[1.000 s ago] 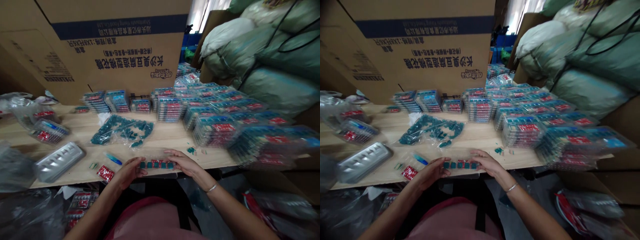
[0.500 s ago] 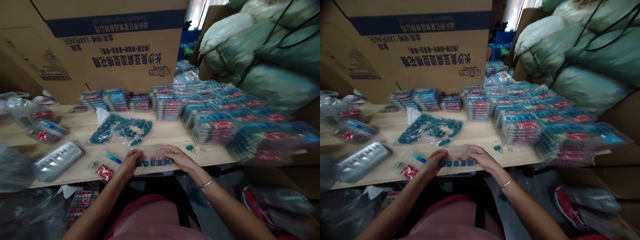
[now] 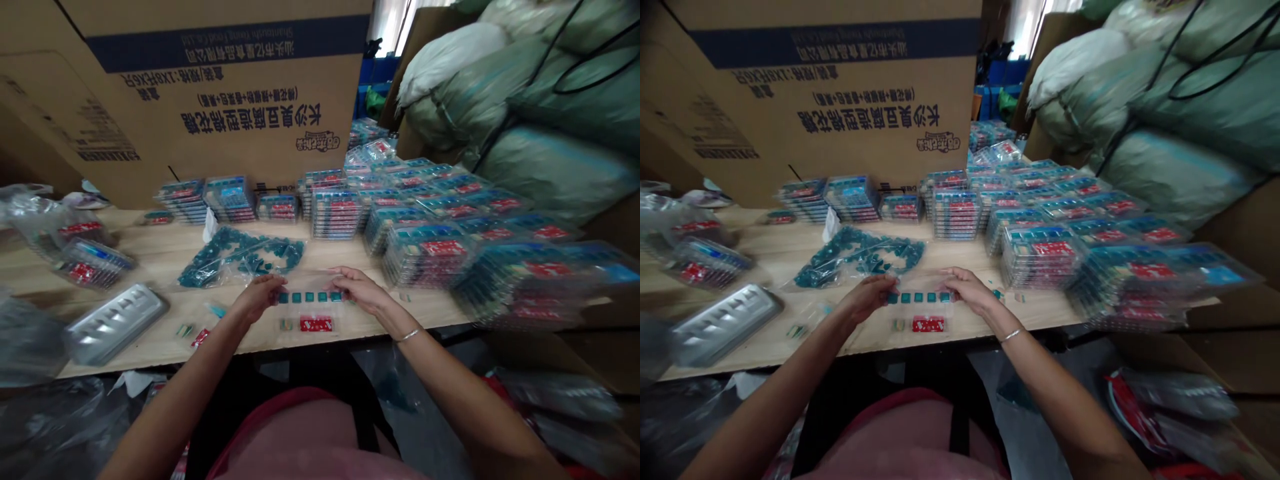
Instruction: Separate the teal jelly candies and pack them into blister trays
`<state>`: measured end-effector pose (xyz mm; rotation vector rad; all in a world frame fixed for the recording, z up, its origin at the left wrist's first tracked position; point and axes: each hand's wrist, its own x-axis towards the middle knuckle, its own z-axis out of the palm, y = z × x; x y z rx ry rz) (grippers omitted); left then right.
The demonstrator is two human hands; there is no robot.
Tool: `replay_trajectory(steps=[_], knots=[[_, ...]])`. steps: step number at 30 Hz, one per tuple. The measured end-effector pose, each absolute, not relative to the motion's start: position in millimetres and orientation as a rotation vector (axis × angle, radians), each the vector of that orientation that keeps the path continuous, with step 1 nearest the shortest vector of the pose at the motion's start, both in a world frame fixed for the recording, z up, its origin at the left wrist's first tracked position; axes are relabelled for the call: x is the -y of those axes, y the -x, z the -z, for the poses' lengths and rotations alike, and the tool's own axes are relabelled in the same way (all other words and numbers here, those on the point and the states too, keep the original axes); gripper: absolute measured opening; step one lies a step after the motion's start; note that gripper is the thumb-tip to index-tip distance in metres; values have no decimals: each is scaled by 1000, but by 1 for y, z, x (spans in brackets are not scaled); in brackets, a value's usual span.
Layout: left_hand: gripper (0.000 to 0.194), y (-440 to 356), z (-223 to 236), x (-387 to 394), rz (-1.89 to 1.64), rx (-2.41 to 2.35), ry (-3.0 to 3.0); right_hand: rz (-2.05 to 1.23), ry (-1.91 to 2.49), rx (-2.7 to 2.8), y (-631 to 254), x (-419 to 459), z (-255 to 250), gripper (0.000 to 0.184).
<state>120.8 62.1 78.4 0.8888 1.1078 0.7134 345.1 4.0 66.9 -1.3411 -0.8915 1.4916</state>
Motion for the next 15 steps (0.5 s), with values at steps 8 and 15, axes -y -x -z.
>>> replay_trajectory(steps=[8,15], knots=[[32,-117,-66,-50,-770,-1100,-921,-1573,1265,893,-343,8,-53,33],[49,-91,-65,-33,-928,-1149,-1192,-857,1133,1459,-347,17,-45,24]])
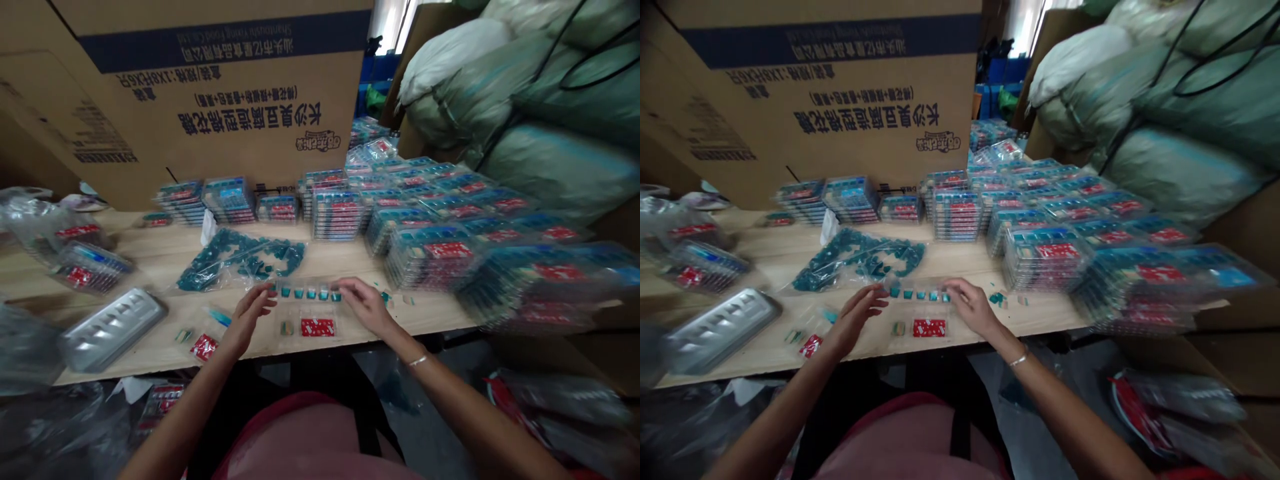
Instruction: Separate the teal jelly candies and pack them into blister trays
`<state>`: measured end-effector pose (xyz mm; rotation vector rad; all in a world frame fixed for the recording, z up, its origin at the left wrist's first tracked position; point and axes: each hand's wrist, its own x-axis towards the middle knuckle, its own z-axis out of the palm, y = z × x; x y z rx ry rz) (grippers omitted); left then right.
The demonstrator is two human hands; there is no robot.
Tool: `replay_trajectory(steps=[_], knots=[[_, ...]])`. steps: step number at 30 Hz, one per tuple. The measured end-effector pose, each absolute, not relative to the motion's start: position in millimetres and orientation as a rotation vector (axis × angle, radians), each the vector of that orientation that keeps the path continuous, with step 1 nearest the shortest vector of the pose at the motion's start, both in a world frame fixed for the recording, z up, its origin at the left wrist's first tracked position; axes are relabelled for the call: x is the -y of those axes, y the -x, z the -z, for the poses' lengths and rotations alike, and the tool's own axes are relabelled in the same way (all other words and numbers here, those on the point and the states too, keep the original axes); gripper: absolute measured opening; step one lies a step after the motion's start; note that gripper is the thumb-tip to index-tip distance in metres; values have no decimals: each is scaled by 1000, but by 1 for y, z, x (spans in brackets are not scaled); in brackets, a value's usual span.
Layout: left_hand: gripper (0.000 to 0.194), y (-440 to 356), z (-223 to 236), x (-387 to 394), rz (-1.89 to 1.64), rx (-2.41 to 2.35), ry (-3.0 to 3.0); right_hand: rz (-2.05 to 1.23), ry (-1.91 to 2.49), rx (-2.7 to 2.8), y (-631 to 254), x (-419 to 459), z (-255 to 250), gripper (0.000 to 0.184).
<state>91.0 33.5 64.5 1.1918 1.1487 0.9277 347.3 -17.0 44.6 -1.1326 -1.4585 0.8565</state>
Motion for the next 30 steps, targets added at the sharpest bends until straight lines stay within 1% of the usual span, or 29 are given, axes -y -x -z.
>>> replay_trajectory(steps=[2,5,6,9,10,11,14,16,22,26,30], knots=[[44,-84,-59,-22,-882,-1149,-1314,-705,1064,1774,-347,31,-38,22],[33,-80,-51,-7,-792,-1131,-1589,-573,1039,2133,-348,49,-29,26],[30,-80,-49,-4,-779,-1112,-1682,-542,1082,2203,-348,54,-27,31],[28,-84,-39,0,-781,-1073,-1908,-484,1218,2328,-347,62,-22,61],[27,-86,-35,-1,-780,-1080,-1963,-469,1247,2348,-346,63,-21,65],[27,-87,-31,-2,-776,-1097,-2010,-451,1267,2354,-344,63,-20,62],[26,-90,-25,-5,-723,-1140,-2080,-400,1294,2330,-338,61,-21,45],[24,-91,-25,-7,-691,-1135,-2066,-359,1330,2304,-333,59,-25,41],[24,-93,-25,-8,-726,-1136,-2086,-252,1505,2384,-309,47,-31,52],[28,-94,-14,-5,-762,-1162,-2206,-159,1441,2480,-294,36,-31,51],[31,-89,-7,-4,-779,-1179,-2312,92,1376,2540,-284,34,-33,47]])
